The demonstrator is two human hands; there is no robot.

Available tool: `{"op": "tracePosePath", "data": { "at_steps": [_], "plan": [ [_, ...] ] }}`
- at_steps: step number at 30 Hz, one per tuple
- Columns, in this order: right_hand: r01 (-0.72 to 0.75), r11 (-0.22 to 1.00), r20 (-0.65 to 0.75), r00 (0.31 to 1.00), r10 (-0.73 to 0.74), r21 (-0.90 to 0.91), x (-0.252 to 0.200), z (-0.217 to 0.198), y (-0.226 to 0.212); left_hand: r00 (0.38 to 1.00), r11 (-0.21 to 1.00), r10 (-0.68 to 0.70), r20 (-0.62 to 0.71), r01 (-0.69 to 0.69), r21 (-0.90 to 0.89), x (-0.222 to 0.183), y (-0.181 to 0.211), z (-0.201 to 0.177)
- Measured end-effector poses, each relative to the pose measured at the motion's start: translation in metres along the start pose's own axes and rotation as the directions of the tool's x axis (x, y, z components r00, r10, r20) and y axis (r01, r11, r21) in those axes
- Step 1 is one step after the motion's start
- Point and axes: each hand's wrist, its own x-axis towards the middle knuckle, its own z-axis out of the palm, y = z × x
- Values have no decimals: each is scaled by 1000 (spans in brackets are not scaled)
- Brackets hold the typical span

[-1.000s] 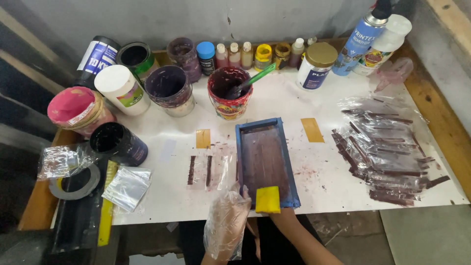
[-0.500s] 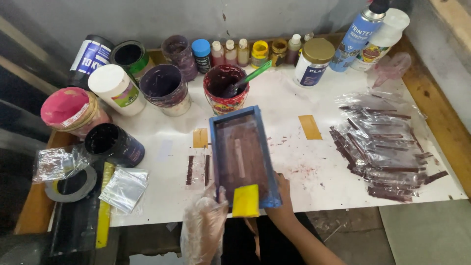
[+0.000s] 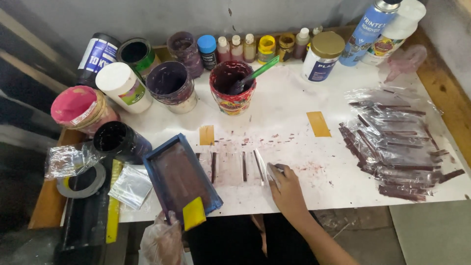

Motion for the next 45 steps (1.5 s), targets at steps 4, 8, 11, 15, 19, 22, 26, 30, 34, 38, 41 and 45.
{"op": "tracePosePath", "data": {
  "at_steps": [4,8,11,15,19,22,26,30,34,38,41,45],
  "plan": [
    [-70,997,90,993,71,-14,0,-13,-7,990,874,51,132,-108,473,-2,3,0],
    [34,999,84,996,-32,-17,-5,-17,-4,989,993,98,-110,-91,72,8,-10,8],
    [243,957,14,970,-244,-158,-8,-13,4,1000,999,3,-10,-3,-39,-3,-1,-8],
    [335,908,6,939,-345,-253,-9,-12,9,999,999,-21,41,22,-26,3,-3,-9],
    [381,853,-94,894,-439,-357,-4,-16,25,998,997,48,-35,-46,56,6,-8,-1],
    [367,836,-114,888,-445,-408,-3,-25,37,1000,1000,-8,-9,8,15,4,-6,-1],
    [363,758,-145,848,-509,-542,-5,-41,52,1000,999,-13,21,13,33,17,-8,2],
    [339,757,-157,853,-498,-558,-11,-54,55,988,992,-32,153,13,125,34,-8,8],
    [315,789,-20,924,-383,-528,-19,-58,69,999,989,36,-29,-32,147,35,-8,14],
    [278,873,-66,942,-330,-401,-19,-62,57,997,953,7,78,-30,302,58,-8,22],
    [80,813,64,997,-53,-576,-5,-56,56,998,961,27,54,-41,273,53,-11,22],
    [103,761,201,979,37,-641,1,-58,52,998,973,55,7,-56,222,46,-16,15]
  ]
}}
